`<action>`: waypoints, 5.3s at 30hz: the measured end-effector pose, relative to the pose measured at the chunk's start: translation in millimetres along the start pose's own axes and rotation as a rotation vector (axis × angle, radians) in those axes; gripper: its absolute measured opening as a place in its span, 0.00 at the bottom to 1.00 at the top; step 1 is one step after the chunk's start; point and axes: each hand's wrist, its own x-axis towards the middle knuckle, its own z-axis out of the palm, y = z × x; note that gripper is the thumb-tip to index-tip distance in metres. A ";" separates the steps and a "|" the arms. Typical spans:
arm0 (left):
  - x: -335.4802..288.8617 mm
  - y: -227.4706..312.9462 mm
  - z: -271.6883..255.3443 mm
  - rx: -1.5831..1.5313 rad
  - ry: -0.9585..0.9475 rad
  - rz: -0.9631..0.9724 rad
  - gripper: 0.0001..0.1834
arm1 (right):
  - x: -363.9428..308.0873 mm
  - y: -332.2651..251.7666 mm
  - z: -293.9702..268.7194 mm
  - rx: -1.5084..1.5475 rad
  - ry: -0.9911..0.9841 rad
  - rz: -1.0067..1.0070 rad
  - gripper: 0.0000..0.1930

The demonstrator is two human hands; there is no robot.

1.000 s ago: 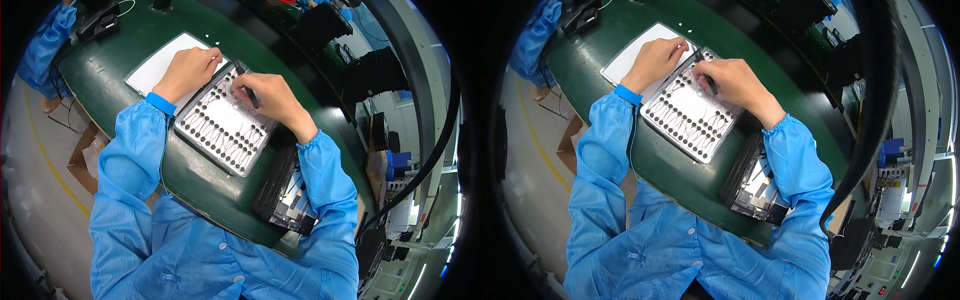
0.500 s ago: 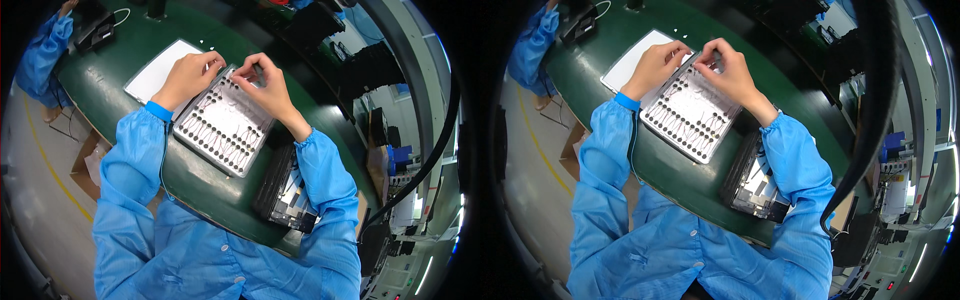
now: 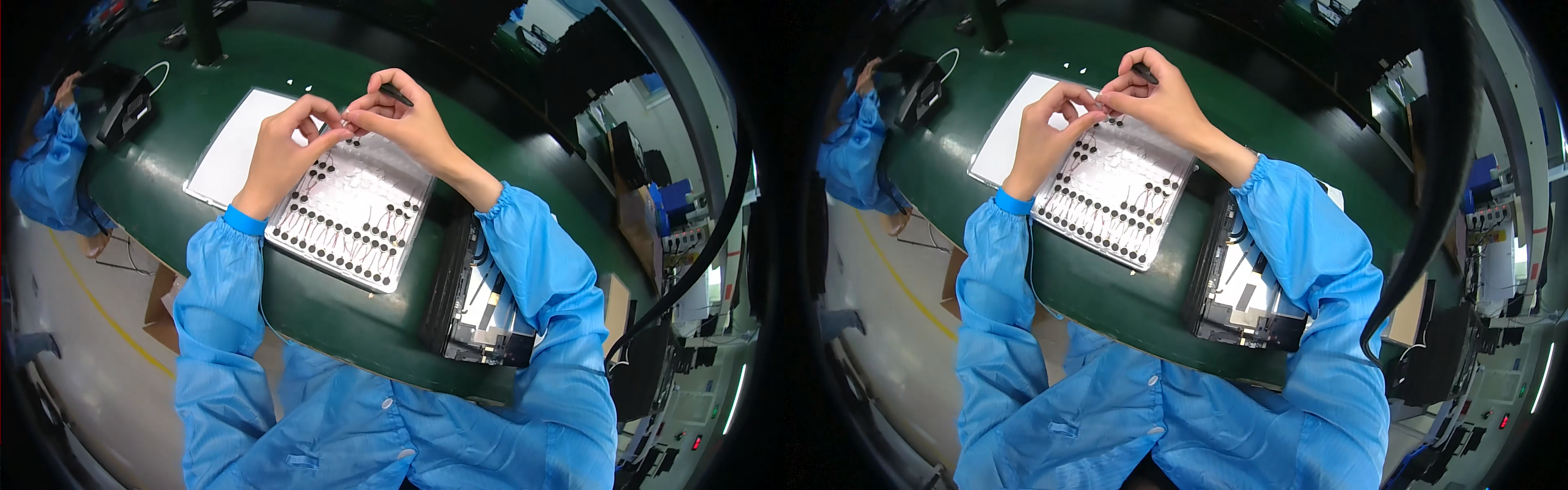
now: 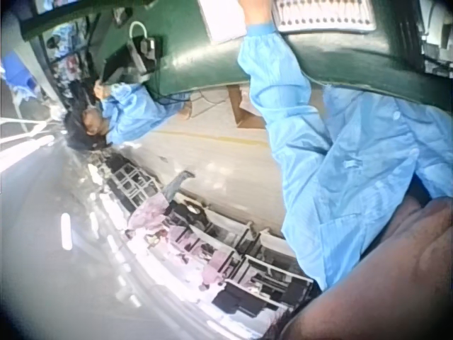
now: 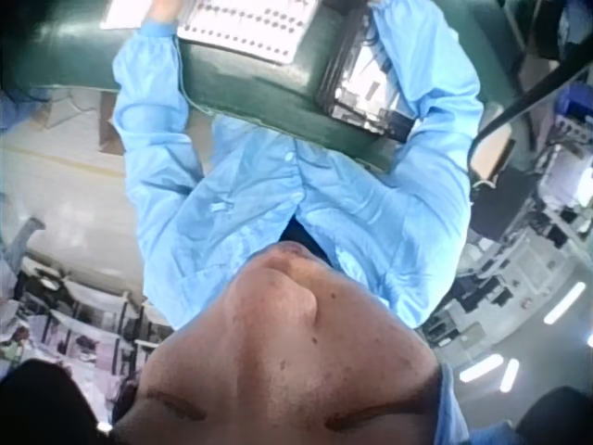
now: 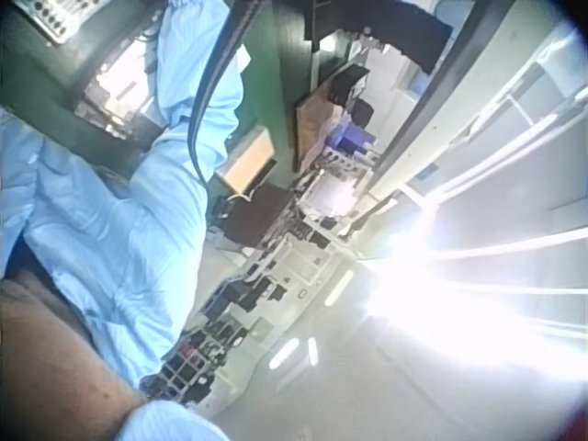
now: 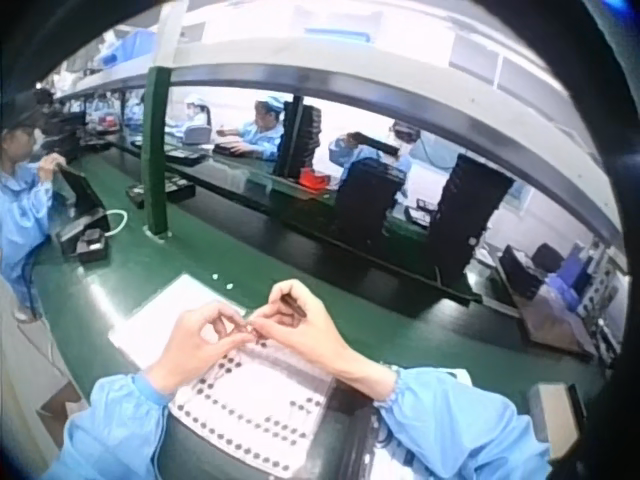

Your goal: The recorder is seen assembling a tablet-like electronic device, applying labels and connecting components.

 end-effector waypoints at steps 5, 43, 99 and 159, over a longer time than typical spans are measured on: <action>1.0 5.6 0.8 0.098 0.036 0.079 0.07 | 2.8 4.5 -2.2 0.041 -0.010 -0.017 0.17; 36.8 132.1 84.3 -0.146 -0.079 0.218 0.07 | -141.3 -94.2 -61.8 0.091 0.243 -0.072 0.15; -46.2 151.3 120.0 -0.113 -0.375 0.459 0.05 | -113.3 -81.1 -71.9 -0.864 0.039 -0.385 0.14; -74.8 128.9 118.4 -0.191 -0.320 0.606 0.07 | -102.0 -72.7 -61.1 0.802 -0.041 0.169 0.11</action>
